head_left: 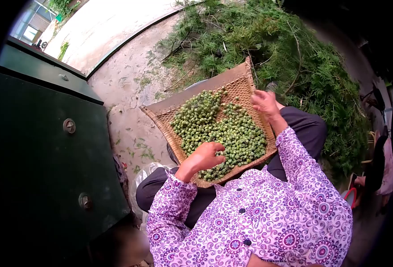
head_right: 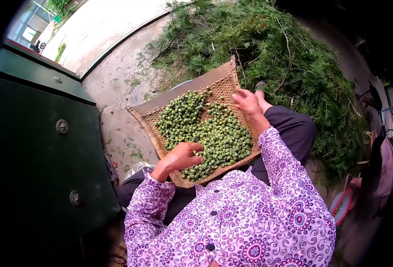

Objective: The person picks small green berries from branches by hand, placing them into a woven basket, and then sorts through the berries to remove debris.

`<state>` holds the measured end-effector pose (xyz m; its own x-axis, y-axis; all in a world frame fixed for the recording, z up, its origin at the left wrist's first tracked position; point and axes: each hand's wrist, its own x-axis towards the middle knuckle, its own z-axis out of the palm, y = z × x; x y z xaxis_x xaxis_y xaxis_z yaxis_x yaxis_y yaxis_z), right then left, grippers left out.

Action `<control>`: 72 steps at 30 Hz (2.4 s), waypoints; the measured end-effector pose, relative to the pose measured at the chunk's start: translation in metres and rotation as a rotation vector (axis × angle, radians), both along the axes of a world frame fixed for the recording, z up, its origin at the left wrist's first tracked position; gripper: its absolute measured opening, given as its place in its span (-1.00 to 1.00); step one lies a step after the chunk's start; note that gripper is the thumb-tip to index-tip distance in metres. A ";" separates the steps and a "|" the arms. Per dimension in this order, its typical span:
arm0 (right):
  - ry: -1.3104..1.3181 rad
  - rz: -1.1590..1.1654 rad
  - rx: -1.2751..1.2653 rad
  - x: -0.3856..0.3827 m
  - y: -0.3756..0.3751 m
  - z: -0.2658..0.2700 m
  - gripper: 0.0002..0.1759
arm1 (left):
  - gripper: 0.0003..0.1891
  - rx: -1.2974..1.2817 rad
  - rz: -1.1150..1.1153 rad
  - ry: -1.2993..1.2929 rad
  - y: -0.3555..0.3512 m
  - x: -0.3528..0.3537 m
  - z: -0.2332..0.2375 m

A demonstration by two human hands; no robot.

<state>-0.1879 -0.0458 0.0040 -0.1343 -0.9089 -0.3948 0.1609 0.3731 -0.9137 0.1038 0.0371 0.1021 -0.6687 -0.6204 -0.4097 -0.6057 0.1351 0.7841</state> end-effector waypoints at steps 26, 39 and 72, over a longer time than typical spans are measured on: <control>1.227 1.274 -0.362 0.063 0.023 -0.028 -0.70 | -0.63 -0.028 -0.059 -0.094 -0.006 -0.006 -0.009; 0.979 1.027 -0.443 0.034 0.011 -0.022 -0.73 | -0.61 -0.061 -0.058 -0.187 -0.005 -0.001 -0.016; 0.233 0.564 0.138 0.106 0.031 -0.027 -0.90 | -0.67 -0.190 0.268 -0.119 0.000 0.011 -0.018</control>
<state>-0.0817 -0.0146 -0.0231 0.2545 -0.8079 -0.5315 -0.2926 0.4595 -0.8386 0.1148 0.0367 0.0843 -0.4259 -0.8402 -0.3356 -0.7253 0.0954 0.6818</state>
